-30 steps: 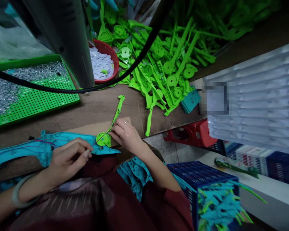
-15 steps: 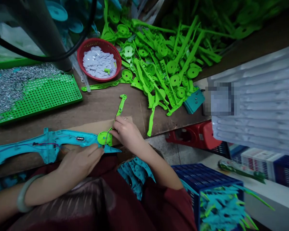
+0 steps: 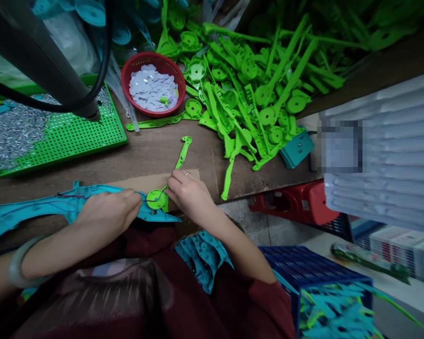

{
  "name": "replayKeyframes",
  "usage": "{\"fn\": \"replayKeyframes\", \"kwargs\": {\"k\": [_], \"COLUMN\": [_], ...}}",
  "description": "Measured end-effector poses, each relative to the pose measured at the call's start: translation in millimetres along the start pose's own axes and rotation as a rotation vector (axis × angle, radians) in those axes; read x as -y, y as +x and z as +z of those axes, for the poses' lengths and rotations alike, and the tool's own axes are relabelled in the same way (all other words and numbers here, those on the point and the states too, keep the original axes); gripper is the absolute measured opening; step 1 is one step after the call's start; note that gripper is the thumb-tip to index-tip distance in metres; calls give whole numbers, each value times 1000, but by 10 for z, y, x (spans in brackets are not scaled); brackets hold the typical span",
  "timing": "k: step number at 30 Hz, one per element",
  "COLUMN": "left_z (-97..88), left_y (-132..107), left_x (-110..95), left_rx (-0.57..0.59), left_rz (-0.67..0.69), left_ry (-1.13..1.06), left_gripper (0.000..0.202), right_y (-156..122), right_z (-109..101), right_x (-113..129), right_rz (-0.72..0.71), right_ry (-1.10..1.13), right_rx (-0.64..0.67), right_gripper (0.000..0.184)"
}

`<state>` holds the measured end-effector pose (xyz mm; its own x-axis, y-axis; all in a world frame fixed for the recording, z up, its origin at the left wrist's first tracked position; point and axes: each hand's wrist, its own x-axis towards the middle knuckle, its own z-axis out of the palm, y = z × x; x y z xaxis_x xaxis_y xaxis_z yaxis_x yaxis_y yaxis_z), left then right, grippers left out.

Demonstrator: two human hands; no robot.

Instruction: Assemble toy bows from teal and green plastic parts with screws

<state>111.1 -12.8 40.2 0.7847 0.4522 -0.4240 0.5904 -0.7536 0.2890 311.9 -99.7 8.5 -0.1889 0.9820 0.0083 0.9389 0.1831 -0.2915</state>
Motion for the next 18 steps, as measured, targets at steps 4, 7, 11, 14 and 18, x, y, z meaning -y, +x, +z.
{"fn": "replayKeyframes", "kwargs": {"k": [4, 7, 11, 14, 18], "left_z": [-40, -64, -166, -245, -318], "left_y": [129, 181, 234, 290, 317], "left_x": [0, 22, 54, 155, 396], "left_rx": [27, 36, 92, 211, 213], "left_rz": [59, 85, 99, 130, 267], "left_ry": [-39, -48, -4, -38, -369], "left_gripper": [23, 23, 18, 16, 14], "right_y": [-59, -91, -120, -148, -168], "right_z": [-49, -4, 70, 58, 17], "right_x": [92, 203, 317, 378, 438], "right_rz": [-320, -357, -340, -379, -397], "right_ry": [-21, 1, -69, -177, -232], "right_rx": [-61, -37, -45, -66, -44], "right_gripper": [20, 27, 27, 25, 28]}}
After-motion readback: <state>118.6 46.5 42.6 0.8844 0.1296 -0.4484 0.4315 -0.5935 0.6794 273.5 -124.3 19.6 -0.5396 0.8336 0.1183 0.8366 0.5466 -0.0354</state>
